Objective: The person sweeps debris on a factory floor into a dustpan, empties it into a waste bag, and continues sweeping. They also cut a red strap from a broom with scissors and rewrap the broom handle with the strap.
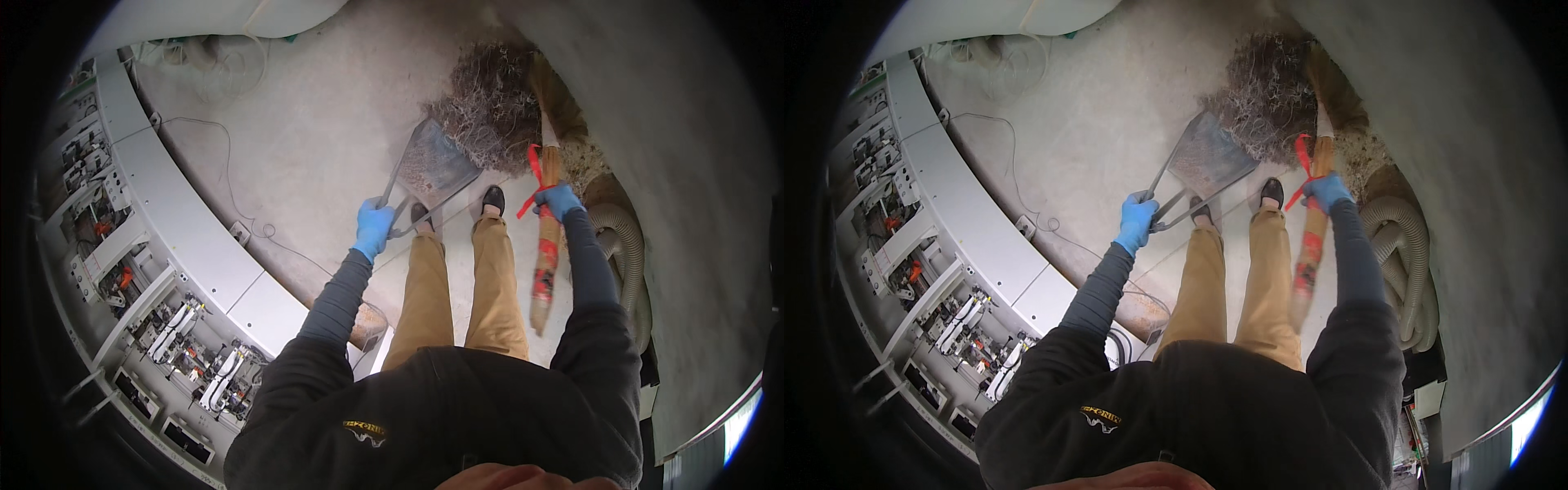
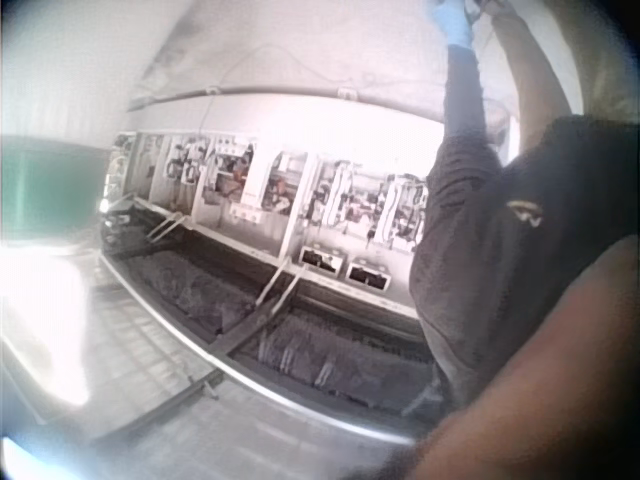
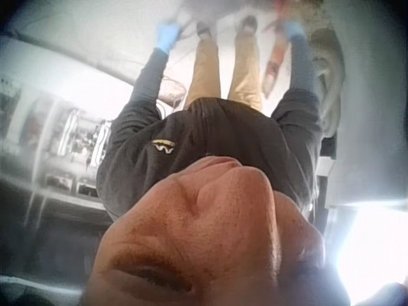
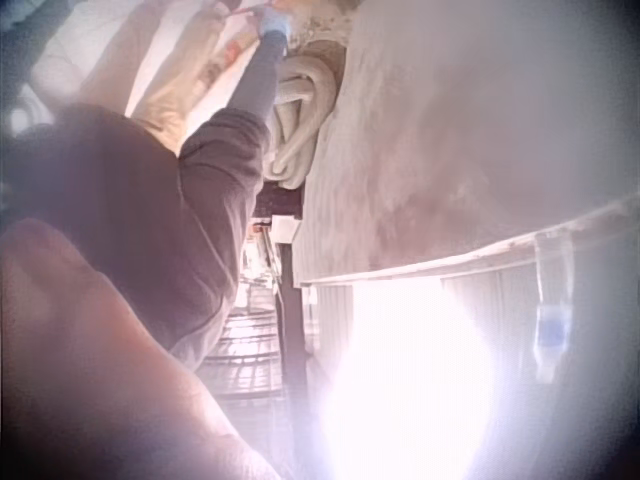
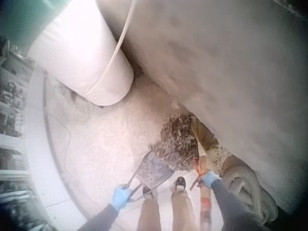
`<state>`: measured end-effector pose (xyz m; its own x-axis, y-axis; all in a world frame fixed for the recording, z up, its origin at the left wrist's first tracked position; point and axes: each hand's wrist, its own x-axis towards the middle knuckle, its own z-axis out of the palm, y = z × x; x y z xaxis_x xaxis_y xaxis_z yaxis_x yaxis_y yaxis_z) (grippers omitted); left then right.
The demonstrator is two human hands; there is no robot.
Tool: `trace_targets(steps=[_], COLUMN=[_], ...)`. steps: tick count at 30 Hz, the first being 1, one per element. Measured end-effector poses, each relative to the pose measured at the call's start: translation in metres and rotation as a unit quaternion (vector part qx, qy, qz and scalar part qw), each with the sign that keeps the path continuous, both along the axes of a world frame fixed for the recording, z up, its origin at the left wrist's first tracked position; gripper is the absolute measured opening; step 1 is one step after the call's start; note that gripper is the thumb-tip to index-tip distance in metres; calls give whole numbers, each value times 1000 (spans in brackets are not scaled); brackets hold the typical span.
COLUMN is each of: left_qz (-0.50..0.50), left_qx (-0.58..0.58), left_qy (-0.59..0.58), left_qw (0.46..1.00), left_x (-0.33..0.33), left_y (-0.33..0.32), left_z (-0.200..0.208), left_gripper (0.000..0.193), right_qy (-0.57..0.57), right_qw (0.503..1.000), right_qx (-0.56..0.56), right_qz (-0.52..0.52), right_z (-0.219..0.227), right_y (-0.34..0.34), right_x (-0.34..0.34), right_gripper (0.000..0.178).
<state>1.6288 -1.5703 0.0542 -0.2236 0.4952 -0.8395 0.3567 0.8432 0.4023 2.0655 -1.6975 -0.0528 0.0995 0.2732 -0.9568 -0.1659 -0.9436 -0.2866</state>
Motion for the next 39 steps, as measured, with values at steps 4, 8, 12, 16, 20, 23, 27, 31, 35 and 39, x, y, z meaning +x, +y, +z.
trace_targets(steps=[4,8,12,16,20,23,27,31,35,39], left_qz=[-44,-58,-176,-193,-210,-191,-246,-175,-146,-151], left_qx=[8,38,71,110,90,84,63,111,101,91], left_qy=[44,22,10,-27,-102,-145,-51,47,83,100], left_qw=[998,997,982,975,968,967,966,977,981,979], left_x=[41,70,109,161,190,208,230,216,188,176], left_y=[-23,-21,3,19,27,23,13,-3,-7,-8], left_z=[5,16,8,-10,-5,5,7,10,14,17], left_gripper=[44,41,31,26,28,28,30,34,36,38], right_qy=[-4,15,98,120,56,58,89,141,19,-162], right_qw=[999,984,942,860,913,928,945,963,952,845], right_qx=[20,16,108,200,58,31,-8,16,30,112], right_qz=[46,179,304,455,401,368,314,228,304,497], right_z=[-10,-9,-9,20,74,103,128,167,215,237], right_y=[-24,-50,-65,-64,-52,-50,-62,-73,-61,-25], right_x=[-22,-12,-19,-26,-4,6,18,35,51,60], right_gripper=[70,70,58,20,55,76,85,83,87,81])
